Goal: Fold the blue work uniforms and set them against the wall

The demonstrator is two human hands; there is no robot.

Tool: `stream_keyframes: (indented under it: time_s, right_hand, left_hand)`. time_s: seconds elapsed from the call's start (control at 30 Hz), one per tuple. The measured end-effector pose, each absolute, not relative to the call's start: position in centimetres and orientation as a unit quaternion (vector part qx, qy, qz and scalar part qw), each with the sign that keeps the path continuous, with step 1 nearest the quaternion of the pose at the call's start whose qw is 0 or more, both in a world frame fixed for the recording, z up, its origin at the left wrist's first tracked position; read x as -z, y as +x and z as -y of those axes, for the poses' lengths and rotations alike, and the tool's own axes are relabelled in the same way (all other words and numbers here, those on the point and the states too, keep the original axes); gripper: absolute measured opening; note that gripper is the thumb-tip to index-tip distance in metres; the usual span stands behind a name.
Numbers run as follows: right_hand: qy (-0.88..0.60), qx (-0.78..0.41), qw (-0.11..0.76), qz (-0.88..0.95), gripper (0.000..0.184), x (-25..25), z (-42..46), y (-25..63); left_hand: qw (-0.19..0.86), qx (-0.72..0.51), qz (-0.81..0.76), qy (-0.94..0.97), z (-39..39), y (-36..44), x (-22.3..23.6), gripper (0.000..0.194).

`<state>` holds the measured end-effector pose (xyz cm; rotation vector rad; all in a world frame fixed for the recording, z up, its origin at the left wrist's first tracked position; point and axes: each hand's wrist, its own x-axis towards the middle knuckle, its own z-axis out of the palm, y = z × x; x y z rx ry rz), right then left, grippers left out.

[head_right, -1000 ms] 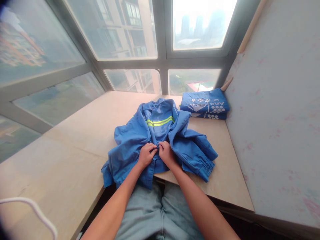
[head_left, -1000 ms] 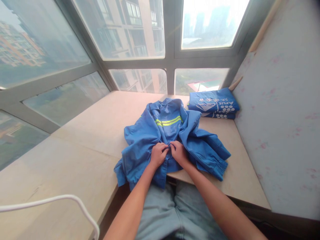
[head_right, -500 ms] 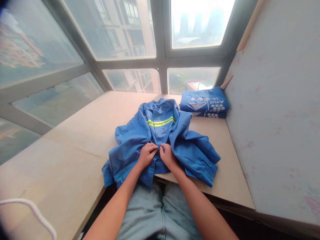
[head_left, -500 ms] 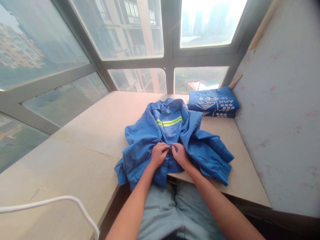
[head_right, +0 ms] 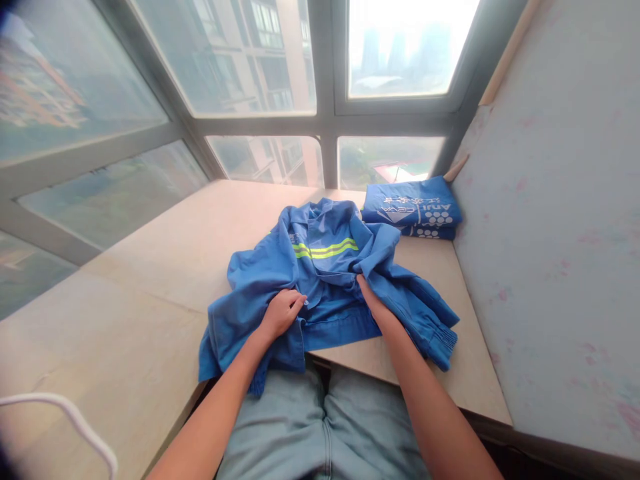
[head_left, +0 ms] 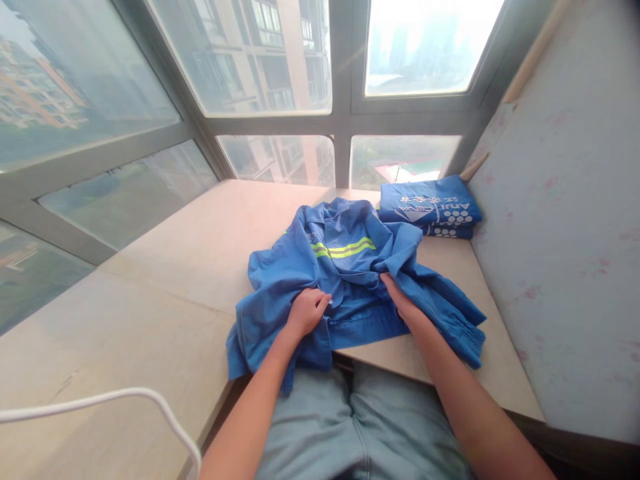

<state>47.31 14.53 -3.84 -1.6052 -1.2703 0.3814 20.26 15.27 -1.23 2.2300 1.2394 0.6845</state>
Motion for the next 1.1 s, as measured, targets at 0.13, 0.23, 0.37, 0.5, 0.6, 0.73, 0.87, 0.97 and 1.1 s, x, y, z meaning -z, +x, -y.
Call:
stream_keyframes:
  time_s: [0.13, 0.23, 0.37, 0.5, 0.6, 0.73, 0.87, 0.97, 1.1]
  right_hand:
    - [-0.633, -0.133, 0.447, 0.617, 0.030, 2.3, -14.6, 44.0]
    - [-0.611, -0.083, 0.355, 0.702, 0.040, 2.1, -15.3, 40.8]
    - [-0.633, -0.154, 0.388, 0.652, 0.037, 4.1, -17.7, 39.6]
    - [-0.630, -0.195, 0.440, 0.609, 0.035, 6.2, -19.4, 40.5]
    - [-0.608, -0.214, 0.456, 0.613, 0.031, 6.9, -18.8, 40.7]
    - [-0.578, -0.223, 0.469, 0.629, 0.028, 7.5, -17.1, 40.6]
    - [-0.570, -0.206, 0.485, 0.630, 0.024, 7.9, -16.2, 40.5]
    - [-0.582, -0.185, 0.496, 0.617, 0.026, 7.6, -16.2, 40.5]
    - [-0.608, -0.127, 0.473, 0.625, 0.027, 7.0, -16.4, 40.1]
  left_hand:
    - [0.118, -0.246, -0.488, 0.829, -15.3, 23.3, 0.8, 0.017]
    - [0.115, -0.268, -0.484, 0.825, -16.0, 25.1, 1.5, 0.020]
    - [0.123, -0.271, -0.531, 0.793, -17.3, 25.8, 3.4, 0.035]
    - [0.101, -0.230, -0.566, 0.785, -17.9, 25.9, 4.0, 0.051]
    - [0.090, -0.214, -0.576, 0.784, -18.1, 26.4, 3.6, 0.037]
    - [0.086, -0.211, -0.597, 0.769, -18.2, 26.7, 3.2, 0.026]
    - [0.083, -0.208, -0.593, 0.774, -18.1, 26.5, 3.3, 0.032]
    - [0.079, -0.207, -0.572, 0.789, -17.9, 26.2, 3.3, 0.032]
    - [0.080, -0.211, -0.550, 0.804, -17.8, 26.0, 3.3, 0.024]
